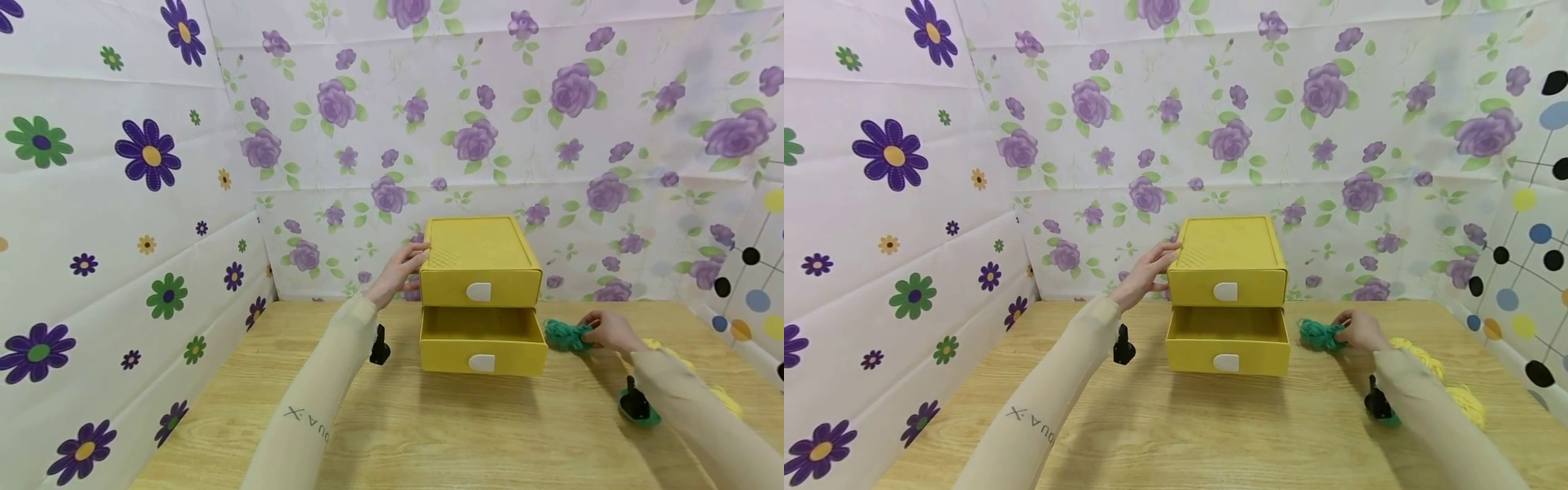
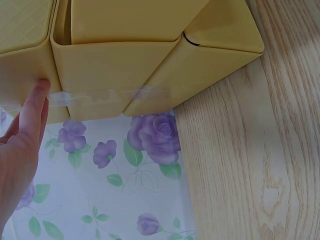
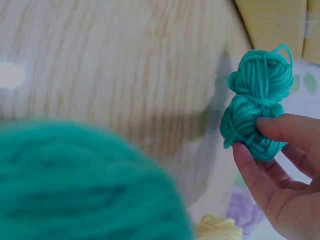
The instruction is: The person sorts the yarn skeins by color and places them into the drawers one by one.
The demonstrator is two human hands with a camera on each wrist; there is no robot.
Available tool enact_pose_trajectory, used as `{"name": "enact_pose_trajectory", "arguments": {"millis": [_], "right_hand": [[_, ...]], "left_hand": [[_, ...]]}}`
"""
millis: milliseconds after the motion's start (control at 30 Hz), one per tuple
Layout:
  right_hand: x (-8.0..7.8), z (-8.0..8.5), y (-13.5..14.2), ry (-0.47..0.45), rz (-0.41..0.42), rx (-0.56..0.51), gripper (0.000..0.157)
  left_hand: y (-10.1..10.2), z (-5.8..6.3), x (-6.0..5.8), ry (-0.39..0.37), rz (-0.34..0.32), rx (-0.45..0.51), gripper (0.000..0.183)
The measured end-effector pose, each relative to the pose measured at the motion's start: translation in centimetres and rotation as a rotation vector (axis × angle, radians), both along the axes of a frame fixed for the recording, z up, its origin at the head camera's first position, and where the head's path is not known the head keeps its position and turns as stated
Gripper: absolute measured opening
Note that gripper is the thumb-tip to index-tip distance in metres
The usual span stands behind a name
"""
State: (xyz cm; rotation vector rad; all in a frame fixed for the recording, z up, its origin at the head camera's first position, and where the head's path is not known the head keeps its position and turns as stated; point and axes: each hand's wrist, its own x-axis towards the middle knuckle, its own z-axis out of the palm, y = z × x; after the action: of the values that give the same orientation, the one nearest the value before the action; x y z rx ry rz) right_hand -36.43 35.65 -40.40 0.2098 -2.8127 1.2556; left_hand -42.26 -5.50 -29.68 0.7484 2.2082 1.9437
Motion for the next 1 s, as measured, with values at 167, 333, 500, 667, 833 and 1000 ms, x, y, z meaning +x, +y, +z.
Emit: {"name": "enact_pose_trajectory", "arguments": {"millis": [167,333,500,667,833,1000], "right_hand": [[0.2,0.6,0.1,0.013,0.005,-0.011,0.021],[0.2,1.1,0.1,0.034,0.019,-0.035,0.021],[0.4,1.8,-0.1,0.003,0.002,-0.063,0.023],[0.7,2.4,-0.2,-0.013,0.004,-0.059,0.026],[1.1,3.4,-0.3,0.003,0.014,-0.043,0.027],[1.5,4.3,-0.3,0.014,0.013,-0.041,0.027]], "left_hand": [[0.1,0.0,0.0,-0.004,-0.001,-0.001,0.04],[0.1,0.0,-0.1,0.006,-0.001,0.001,0.039],[0.0,0.0,-0.2,0.009,-0.01,0.002,0.04],[0.0,-0.1,-0.2,0.008,-0.015,0.006,0.041],[0.0,-0.1,-0.2,0.007,-0.012,0.009,0.04],[0.0,-0.1,-0.2,0.004,-0.009,0.01,0.04]]}}
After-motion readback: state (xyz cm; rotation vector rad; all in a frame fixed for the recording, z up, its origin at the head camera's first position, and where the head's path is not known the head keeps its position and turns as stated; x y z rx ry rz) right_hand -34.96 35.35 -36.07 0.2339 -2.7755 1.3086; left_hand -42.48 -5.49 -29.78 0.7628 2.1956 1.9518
